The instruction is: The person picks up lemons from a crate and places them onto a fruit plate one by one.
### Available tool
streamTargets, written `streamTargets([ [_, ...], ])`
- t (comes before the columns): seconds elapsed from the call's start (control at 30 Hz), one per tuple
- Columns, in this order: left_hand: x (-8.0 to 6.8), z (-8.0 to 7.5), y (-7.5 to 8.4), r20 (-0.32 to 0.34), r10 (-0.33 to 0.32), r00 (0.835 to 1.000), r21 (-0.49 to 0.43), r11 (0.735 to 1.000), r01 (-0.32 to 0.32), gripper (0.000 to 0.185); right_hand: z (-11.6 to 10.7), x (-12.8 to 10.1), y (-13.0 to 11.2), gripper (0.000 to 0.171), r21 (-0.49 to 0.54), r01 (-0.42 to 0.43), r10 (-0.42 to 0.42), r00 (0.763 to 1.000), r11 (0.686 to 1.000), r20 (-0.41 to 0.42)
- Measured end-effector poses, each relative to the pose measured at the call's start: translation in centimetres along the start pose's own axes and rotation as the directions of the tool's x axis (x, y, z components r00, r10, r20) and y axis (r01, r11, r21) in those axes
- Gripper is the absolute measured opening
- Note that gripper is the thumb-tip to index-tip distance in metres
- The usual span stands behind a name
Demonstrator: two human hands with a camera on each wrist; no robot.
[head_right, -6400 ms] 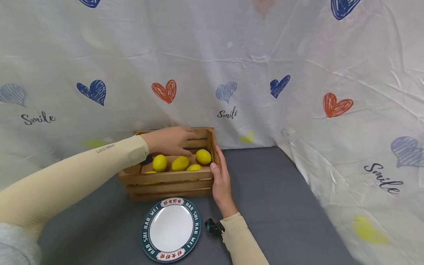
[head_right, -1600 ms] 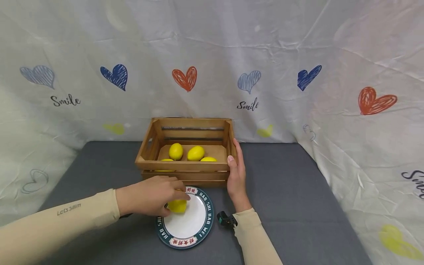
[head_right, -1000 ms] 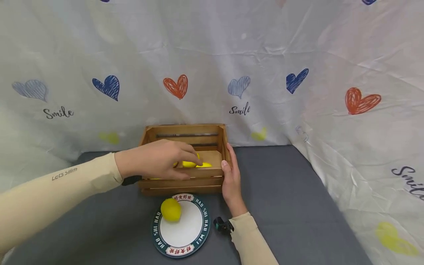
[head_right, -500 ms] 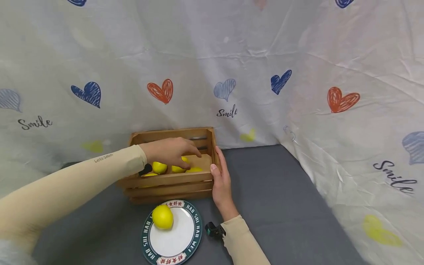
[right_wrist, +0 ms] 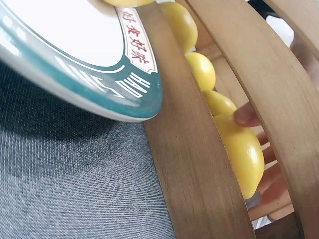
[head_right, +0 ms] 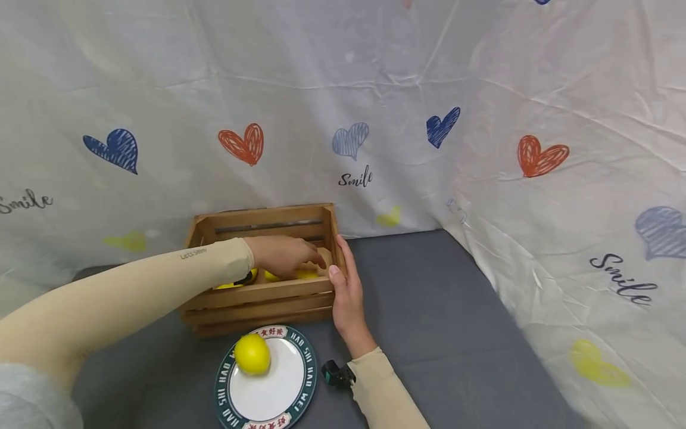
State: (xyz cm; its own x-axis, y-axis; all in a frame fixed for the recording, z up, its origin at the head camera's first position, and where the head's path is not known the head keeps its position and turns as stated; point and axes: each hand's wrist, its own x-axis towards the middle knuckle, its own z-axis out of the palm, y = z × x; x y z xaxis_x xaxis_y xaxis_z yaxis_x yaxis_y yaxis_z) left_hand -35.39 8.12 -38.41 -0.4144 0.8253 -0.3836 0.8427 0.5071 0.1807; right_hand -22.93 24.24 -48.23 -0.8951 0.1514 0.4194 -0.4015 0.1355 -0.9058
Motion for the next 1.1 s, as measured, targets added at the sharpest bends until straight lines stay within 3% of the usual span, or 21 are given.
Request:
streamTargets([
  [0.2, 0.5, 0.1, 0.7, 0.058, 0.017, 0.998, 0.017, 1.000, -0.018, 0.050, 0.0, 0.1, 0.2, 0.063, 0.013, 0.008, -0.008, 1.000, 1.000, 0.003],
  [0.63, 0.9, 0.6, 1.0, 0.119, -0.060, 0.991, -0.064, 0.996, 0.068, 0.042, 0.0, 0.1, 0.1, 0.063, -0.006, 0.009, -0.009, 1.000, 1.000, -0.002],
  [0.87, 0.0, -0.2, 1.1, 0.086, -0.034, 0.996, 0.046, 0.998, 0.031, 0.050, 0.2, 0.1, -0.1, 0.063, 0.011, 0.008, -0.008, 1.000, 1.000, 0.000],
  [1.1, -2.3, -1.8, 1.4, 0.012, -0.051, 0.999, 0.049, 0.998, 0.050, 0.058, -0.1, 0.2, 0.2, 0.063, 0.011, 0.001, -0.001, 1.000, 1.000, -0.001],
])
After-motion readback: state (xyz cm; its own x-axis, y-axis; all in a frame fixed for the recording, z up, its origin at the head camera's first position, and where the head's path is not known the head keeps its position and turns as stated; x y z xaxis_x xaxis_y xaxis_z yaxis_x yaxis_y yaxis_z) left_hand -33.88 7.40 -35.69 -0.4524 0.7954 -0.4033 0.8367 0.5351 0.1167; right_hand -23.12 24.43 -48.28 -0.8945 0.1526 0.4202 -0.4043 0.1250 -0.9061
